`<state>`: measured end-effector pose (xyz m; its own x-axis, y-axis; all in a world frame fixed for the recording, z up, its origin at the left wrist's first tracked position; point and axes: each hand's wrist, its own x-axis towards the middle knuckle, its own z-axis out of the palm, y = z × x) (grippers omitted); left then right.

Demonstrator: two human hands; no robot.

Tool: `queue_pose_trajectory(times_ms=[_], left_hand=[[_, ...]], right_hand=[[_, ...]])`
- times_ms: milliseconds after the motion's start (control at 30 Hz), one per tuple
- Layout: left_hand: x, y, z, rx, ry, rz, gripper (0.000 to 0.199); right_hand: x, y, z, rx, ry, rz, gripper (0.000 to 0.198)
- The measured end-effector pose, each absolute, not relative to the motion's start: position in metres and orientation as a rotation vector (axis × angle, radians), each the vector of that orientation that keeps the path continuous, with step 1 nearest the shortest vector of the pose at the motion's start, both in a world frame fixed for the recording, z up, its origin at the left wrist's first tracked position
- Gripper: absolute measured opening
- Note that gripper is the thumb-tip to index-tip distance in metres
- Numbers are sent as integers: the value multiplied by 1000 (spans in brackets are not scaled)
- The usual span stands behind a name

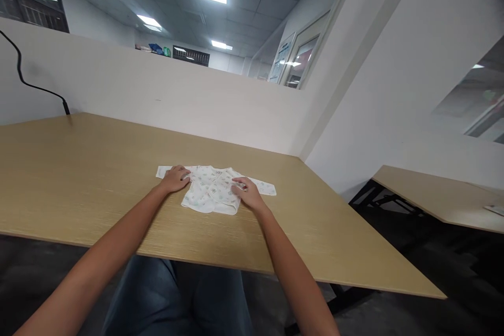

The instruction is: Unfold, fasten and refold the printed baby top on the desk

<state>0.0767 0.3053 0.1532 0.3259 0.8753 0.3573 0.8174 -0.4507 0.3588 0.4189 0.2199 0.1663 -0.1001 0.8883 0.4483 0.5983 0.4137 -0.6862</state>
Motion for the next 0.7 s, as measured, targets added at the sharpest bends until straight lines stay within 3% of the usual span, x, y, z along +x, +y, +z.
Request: queue_pose_trajectory(times_ms=[233,400,700], left_hand=[[78,308,147,2476,1624,675,46],[78,309,146,2477,1620,659,46],[78,309,146,2464,1633,634,46]], right_hand=[[368,201,170,-1127,-2187,459,26],[366,199,168,-1150,-2246,389,8],[371,194,186,-1101,-2144,424,9]])
